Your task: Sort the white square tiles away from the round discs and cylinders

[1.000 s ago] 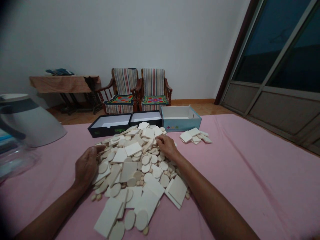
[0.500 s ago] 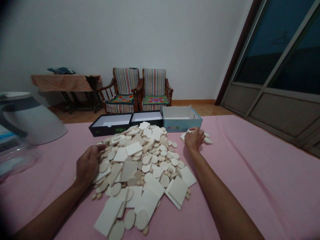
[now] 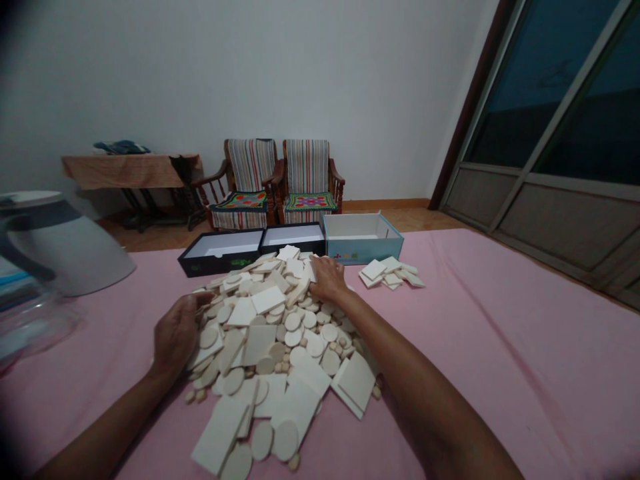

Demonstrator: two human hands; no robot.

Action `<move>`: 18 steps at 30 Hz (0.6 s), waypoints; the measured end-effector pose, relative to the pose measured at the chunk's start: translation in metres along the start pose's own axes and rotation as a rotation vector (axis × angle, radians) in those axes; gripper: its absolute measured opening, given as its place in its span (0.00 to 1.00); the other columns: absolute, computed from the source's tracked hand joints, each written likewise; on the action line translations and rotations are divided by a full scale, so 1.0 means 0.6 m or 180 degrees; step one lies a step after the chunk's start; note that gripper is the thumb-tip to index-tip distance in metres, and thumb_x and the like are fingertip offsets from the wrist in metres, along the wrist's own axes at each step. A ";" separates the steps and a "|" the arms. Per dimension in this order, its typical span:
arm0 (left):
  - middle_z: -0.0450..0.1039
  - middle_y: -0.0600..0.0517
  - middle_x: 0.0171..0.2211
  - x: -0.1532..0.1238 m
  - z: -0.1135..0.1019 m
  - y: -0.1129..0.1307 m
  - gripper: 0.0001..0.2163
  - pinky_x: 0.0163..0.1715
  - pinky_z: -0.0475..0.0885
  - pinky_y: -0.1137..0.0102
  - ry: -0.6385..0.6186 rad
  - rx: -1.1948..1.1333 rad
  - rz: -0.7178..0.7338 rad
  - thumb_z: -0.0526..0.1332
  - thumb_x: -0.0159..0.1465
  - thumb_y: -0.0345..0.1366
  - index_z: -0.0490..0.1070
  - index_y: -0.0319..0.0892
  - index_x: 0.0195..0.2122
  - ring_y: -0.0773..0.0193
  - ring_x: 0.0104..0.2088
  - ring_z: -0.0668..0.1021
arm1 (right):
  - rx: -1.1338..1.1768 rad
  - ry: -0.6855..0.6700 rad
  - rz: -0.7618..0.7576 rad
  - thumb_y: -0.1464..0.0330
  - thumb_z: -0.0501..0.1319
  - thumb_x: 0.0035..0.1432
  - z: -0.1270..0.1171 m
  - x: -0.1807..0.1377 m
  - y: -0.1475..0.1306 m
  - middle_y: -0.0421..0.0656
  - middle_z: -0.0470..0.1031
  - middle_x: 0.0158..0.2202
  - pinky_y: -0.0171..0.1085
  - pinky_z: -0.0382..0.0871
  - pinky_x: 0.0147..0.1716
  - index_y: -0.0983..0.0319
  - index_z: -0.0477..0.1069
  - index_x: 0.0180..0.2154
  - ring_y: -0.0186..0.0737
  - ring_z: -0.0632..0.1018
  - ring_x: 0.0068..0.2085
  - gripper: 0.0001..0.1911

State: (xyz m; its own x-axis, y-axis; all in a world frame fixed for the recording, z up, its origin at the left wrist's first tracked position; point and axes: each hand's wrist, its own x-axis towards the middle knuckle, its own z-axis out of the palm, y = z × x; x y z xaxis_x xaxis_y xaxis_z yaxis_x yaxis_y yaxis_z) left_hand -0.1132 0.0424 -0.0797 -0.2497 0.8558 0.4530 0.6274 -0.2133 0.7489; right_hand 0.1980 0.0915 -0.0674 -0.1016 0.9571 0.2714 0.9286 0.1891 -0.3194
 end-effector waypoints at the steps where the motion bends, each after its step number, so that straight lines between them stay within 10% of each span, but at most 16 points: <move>1: 0.79 0.48 0.41 0.000 0.000 0.000 0.22 0.45 0.72 0.65 -0.0001 -0.0012 0.0014 0.46 0.67 0.51 0.75 0.42 0.41 0.57 0.45 0.79 | -0.0067 -0.0019 0.0057 0.69 0.59 0.50 -0.001 0.001 -0.003 0.53 0.65 0.60 0.50 0.56 0.55 0.62 0.59 0.61 0.54 0.63 0.59 0.35; 18: 0.78 0.50 0.43 -0.001 0.004 -0.008 0.21 0.47 0.71 0.64 0.0030 -0.0102 0.0024 0.46 0.68 0.51 0.75 0.45 0.43 0.57 0.46 0.78 | 0.0150 0.0660 0.0699 0.67 0.58 0.51 -0.101 -0.111 0.171 0.54 0.73 0.46 0.46 0.66 0.45 0.65 0.70 0.45 0.52 0.73 0.47 0.18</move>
State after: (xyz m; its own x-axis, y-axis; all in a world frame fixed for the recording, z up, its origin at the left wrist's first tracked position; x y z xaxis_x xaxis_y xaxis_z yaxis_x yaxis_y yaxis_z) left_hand -0.1144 0.0441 -0.0844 -0.2522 0.8497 0.4631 0.6053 -0.2348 0.7605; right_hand 0.3219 0.0340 -0.0636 0.1792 0.9119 0.3692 0.9022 -0.0027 -0.4314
